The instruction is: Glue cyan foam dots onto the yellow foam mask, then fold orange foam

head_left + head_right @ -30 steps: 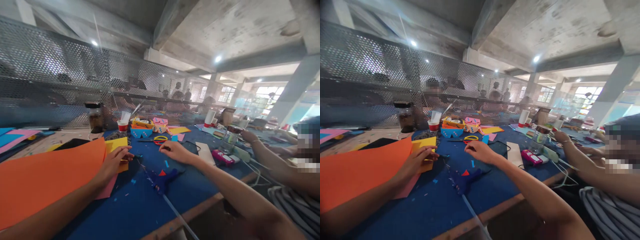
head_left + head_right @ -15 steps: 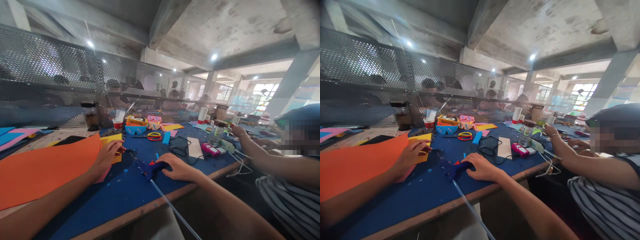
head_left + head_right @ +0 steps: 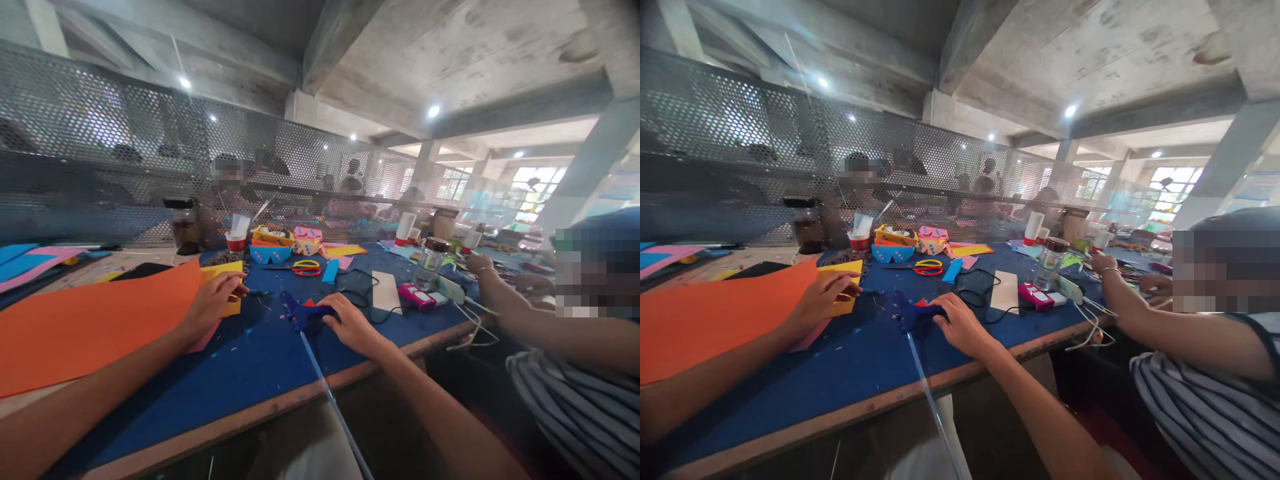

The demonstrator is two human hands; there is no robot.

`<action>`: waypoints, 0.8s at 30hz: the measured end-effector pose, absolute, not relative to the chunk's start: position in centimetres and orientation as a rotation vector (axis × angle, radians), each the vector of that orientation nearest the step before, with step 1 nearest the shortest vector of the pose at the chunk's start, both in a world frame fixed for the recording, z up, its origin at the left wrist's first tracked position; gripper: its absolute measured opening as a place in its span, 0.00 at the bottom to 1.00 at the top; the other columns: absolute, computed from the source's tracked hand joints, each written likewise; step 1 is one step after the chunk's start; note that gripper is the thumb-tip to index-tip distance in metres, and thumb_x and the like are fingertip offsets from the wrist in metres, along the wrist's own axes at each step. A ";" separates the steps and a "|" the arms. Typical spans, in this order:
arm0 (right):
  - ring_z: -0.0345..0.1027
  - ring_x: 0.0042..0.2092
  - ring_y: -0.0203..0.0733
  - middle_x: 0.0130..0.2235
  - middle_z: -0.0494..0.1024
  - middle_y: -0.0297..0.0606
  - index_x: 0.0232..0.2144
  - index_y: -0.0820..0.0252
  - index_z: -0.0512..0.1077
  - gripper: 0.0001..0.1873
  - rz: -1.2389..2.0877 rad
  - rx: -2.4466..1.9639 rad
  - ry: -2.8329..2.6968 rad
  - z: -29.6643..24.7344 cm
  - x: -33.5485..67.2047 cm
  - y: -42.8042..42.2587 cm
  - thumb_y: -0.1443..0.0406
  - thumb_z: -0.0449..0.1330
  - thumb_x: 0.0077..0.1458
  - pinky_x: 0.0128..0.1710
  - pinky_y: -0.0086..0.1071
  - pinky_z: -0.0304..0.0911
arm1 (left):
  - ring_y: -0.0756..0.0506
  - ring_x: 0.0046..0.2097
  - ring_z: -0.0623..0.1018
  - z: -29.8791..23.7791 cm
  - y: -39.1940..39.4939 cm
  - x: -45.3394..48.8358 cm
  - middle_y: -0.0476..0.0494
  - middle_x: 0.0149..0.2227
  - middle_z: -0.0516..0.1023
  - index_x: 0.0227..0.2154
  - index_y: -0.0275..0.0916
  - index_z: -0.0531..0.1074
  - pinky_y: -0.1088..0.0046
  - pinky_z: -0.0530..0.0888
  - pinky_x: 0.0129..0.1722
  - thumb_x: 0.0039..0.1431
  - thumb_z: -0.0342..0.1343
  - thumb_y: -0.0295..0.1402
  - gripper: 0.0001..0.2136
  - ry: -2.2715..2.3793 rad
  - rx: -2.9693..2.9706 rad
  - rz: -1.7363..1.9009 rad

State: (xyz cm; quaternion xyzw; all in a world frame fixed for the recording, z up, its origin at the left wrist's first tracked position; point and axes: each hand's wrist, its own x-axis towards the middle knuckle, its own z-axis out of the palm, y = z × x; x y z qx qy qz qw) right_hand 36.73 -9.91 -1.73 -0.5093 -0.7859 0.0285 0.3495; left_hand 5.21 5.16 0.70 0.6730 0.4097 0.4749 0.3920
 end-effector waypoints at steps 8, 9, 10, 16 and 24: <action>0.70 0.59 0.51 0.55 0.77 0.47 0.54 0.58 0.74 0.18 -0.013 -1.464 -1.902 -2.6 37.4 -9.1 0.75 0.59 0.64 0.64 0.49 0.65 | 0.38 0.40 0.84 0.3 5.7 5.0 0.41 0.36 0.85 0.44 0.41 0.77 0.58 0.79 0.43 0.57 0.57 0.55 0.23 1.028 1.735 1.212; 0.70 0.59 0.51 0.55 0.77 0.47 0.54 0.58 0.74 0.18 -0.020 -1.479 -1.891 -2.7 37.5 -9.0 0.75 0.58 0.64 0.63 0.49 0.65 | 0.38 0.40 0.84 0.2 5.7 5.0 0.41 0.36 0.85 0.44 0.41 0.77 0.58 0.79 0.43 0.57 0.57 0.54 0.23 1.023 1.738 1.214; 0.71 0.59 0.51 0.55 0.77 0.46 0.54 0.58 0.74 0.18 -0.026 -1.494 -1.881 -2.7 37.6 -8.9 0.75 0.58 0.64 0.63 0.48 0.65 | 0.38 0.39 0.84 0.2 5.8 5.1 0.41 0.36 0.85 0.44 0.41 0.77 0.59 0.79 0.42 0.57 0.57 0.54 0.23 1.019 1.741 1.219; 0.71 0.58 0.53 0.53 0.78 0.47 0.52 0.59 0.74 0.17 -0.051 -1.567 -1.850 -3.2 38.1 -8.6 0.74 0.57 0.63 0.63 0.50 0.65 | 0.38 0.38 0.85 -0.2 6.3 5.3 0.40 0.34 0.85 0.43 0.40 0.77 0.61 0.79 0.39 0.58 0.55 0.53 0.22 0.993 1.776 1.250; 0.72 0.57 0.57 0.53 0.78 0.50 0.53 0.60 0.75 0.17 -0.079 -1.589 -1.860 -4.0 39.0 -8.3 0.67 0.53 0.65 0.62 0.54 0.65 | 0.40 0.38 0.86 -0.4 6.5 4.7 0.42 0.33 0.86 0.43 0.40 0.78 0.64 0.80 0.39 0.64 0.50 0.49 0.20 1.046 1.945 1.301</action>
